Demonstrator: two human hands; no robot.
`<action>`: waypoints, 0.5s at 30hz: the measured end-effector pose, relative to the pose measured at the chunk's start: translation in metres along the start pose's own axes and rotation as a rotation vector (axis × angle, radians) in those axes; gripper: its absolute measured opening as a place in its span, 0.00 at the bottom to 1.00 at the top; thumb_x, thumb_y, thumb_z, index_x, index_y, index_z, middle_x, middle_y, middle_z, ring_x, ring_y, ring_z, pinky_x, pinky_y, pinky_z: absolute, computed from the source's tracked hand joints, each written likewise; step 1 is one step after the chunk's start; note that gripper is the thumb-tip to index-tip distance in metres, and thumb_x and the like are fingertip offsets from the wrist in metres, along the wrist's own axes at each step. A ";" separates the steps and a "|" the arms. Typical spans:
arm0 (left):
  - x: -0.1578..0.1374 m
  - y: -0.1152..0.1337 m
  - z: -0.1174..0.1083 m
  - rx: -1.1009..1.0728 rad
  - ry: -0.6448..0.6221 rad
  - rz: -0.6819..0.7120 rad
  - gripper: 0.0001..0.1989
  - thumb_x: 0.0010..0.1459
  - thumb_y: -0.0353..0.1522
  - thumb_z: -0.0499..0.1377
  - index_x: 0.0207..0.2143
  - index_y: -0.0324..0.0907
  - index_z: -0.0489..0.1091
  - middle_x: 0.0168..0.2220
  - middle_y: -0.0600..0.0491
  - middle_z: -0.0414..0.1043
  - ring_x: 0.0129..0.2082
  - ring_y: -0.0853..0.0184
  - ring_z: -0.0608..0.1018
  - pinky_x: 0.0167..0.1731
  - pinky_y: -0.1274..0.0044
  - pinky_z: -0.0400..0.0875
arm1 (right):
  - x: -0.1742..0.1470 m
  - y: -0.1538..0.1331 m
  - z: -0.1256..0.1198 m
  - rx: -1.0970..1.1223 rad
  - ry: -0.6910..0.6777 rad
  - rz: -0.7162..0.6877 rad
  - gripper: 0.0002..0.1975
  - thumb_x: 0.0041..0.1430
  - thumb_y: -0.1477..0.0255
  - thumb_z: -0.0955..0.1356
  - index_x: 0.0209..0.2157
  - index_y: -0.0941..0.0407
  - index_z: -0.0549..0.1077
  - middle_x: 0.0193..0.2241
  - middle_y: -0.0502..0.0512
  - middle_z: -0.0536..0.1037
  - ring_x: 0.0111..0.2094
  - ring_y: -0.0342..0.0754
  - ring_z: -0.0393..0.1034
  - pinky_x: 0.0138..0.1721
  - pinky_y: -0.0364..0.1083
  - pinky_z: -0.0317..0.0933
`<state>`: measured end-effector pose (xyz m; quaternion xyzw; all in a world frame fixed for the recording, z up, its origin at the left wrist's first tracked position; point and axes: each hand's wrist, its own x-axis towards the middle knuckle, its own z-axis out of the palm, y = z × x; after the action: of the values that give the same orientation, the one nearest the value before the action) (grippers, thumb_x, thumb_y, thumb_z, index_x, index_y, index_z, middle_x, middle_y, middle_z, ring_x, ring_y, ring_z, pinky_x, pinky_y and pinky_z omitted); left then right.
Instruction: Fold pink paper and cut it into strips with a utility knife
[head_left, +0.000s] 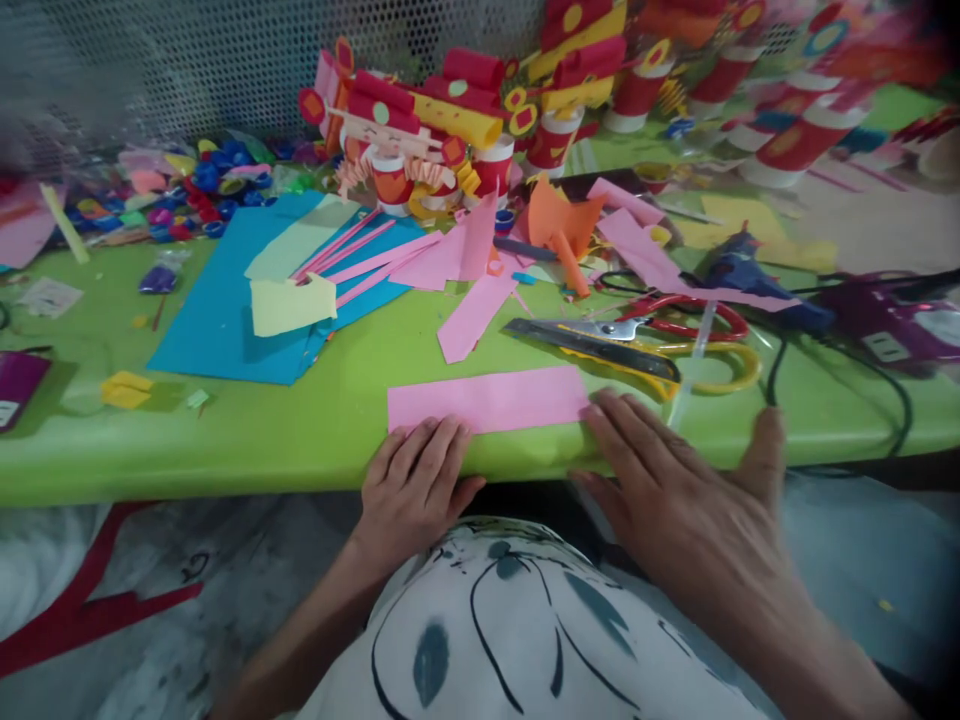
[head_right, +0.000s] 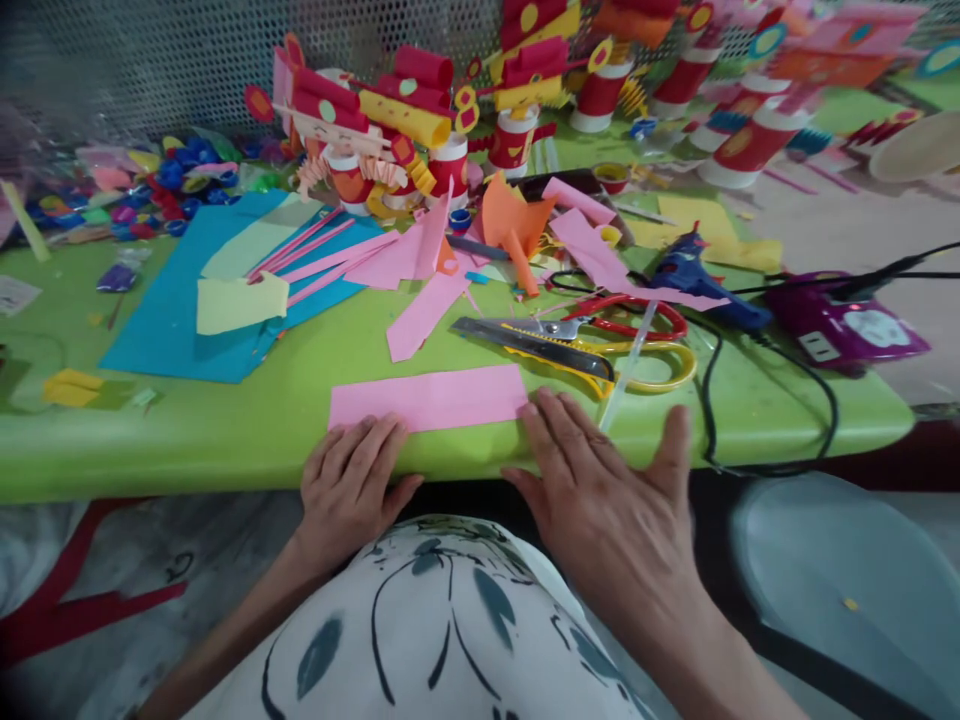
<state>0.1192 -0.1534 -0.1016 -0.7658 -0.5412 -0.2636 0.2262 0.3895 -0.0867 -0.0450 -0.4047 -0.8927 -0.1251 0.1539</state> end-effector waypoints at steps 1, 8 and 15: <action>0.000 0.000 0.000 -0.001 -0.003 -0.008 0.26 0.71 0.42 0.65 0.63 0.34 0.76 0.56 0.42 0.85 0.55 0.55 0.84 0.70 0.65 0.62 | 0.000 0.002 -0.003 0.006 0.014 0.010 0.30 0.73 0.67 0.68 0.73 0.56 0.64 0.66 0.71 0.76 0.57 0.68 0.80 0.74 0.81 0.28; 0.010 0.007 -0.008 -0.084 -0.004 -0.122 0.20 0.72 0.36 0.63 0.60 0.35 0.75 0.59 0.40 0.83 0.56 0.53 0.83 0.65 0.63 0.65 | 0.014 0.014 -0.006 0.051 0.092 0.105 0.19 0.71 0.65 0.70 0.61 0.50 0.75 0.58 0.62 0.82 0.48 0.60 0.80 0.56 0.62 0.65; 0.027 0.007 -0.022 -0.178 -0.069 -0.268 0.17 0.73 0.30 0.61 0.61 0.37 0.73 0.53 0.42 0.83 0.53 0.55 0.80 0.54 0.64 0.69 | 0.023 0.016 0.018 0.085 0.111 0.185 0.19 0.75 0.64 0.65 0.62 0.54 0.74 0.48 0.60 0.86 0.46 0.58 0.81 0.53 0.58 0.64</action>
<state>0.1300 -0.1507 -0.0676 -0.7124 -0.6206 -0.3116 0.1016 0.3842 -0.0543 -0.0518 -0.4707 -0.8463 -0.0944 0.2310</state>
